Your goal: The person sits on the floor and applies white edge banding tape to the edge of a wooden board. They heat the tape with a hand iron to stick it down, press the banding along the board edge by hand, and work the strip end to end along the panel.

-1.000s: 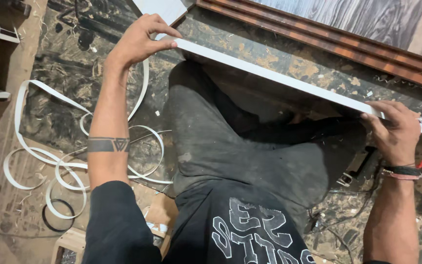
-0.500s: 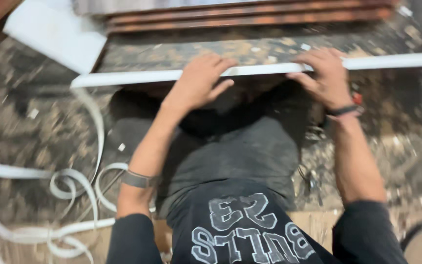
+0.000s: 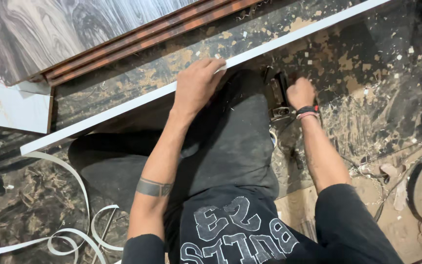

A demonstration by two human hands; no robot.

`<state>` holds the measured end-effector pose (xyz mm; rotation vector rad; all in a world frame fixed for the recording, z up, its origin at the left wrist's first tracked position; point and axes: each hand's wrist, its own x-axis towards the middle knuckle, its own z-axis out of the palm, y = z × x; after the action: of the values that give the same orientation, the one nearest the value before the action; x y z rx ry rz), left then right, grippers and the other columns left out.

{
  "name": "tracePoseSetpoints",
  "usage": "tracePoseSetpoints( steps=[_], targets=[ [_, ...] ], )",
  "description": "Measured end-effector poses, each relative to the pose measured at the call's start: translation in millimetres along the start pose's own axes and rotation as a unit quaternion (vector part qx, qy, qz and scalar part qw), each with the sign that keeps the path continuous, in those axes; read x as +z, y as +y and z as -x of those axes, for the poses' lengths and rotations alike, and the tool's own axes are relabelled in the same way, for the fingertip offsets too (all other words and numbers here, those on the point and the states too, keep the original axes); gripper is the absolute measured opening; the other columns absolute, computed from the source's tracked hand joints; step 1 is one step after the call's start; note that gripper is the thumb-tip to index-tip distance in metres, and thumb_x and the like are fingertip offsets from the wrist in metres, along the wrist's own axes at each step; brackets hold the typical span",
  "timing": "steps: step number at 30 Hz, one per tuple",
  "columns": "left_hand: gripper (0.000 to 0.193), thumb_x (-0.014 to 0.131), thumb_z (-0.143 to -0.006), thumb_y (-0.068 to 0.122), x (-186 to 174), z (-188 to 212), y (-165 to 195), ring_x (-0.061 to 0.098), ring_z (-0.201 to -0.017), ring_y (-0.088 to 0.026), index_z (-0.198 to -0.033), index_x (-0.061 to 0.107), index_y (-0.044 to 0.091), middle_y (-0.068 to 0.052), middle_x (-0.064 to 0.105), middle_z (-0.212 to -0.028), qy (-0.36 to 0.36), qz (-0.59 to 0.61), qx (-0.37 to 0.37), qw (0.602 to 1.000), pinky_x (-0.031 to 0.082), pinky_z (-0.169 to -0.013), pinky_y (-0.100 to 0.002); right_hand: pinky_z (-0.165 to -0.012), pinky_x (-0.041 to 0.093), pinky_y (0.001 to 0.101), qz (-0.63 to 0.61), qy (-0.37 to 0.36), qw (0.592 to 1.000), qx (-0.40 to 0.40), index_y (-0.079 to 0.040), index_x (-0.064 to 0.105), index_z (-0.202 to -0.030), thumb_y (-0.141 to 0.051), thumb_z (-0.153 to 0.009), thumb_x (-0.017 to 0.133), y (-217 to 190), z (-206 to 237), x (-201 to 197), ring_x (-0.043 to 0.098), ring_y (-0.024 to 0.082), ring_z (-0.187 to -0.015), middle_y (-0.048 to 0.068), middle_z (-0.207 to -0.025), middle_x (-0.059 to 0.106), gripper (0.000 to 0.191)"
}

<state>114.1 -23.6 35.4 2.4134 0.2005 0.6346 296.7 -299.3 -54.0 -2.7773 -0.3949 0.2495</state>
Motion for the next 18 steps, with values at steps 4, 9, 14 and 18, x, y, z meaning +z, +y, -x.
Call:
tracePoseSetpoints(
  steps=[4,9,14,18],
  targets=[
    [0.015,0.074,-0.095,0.022,-2.8,4.4,3.3,0.071,-0.095,-0.027,-0.109,0.070,0.017,-0.003,0.075,-0.104,0.030,0.017,-0.008,0.999,0.056,-0.074,-0.039,-0.089,0.046,0.0558,-0.084,-0.085,0.992,0.030,-0.008,0.062,-0.132,-0.043,-0.101,0.062,-11.6,1.7,11.3,0.058,0.052,-0.107,0.030,-0.116,0.064,0.047],
    [0.013,0.075,-0.095,0.027,-4.0,2.5,6.1,0.071,-0.090,-0.027,-0.106,0.073,0.021,-0.002,0.075,-0.100,-0.002,0.015,-0.073,0.997,0.054,-0.070,-0.040,-0.093,0.051,0.0487,-0.149,-0.079,0.986,-0.010,-0.005,0.064,-0.128,-0.037,-0.099,0.063,-16.9,1.3,9.9,0.065,0.044,-0.112,0.028,-0.119,0.069,0.043],
    [0.015,0.075,-0.092,0.029,-5.6,-1.0,7.3,0.071,-0.089,-0.027,-0.104,0.073,0.022,-0.001,0.075,-0.097,0.025,0.016,-0.084,0.996,0.053,-0.068,-0.040,-0.090,0.050,0.0492,-0.117,0.011,0.991,-0.060,-0.006,0.066,-0.129,-0.029,-0.100,0.063,-6.8,19.8,-18.5,0.066,0.045,-0.107,0.026,-0.113,0.071,0.037],
    [0.013,0.076,-0.092,0.029,-3.7,-0.1,7.0,0.070,-0.087,-0.028,-0.103,0.073,0.022,-0.001,0.075,-0.095,0.025,0.008,-0.082,0.996,0.053,-0.069,-0.041,-0.075,0.051,0.0349,-0.194,0.030,0.970,-0.146,-0.001,0.068,-0.123,-0.020,-0.105,0.065,8.6,31.8,-88.8,0.066,0.024,-0.086,0.015,-0.097,0.069,0.026]
  ],
)
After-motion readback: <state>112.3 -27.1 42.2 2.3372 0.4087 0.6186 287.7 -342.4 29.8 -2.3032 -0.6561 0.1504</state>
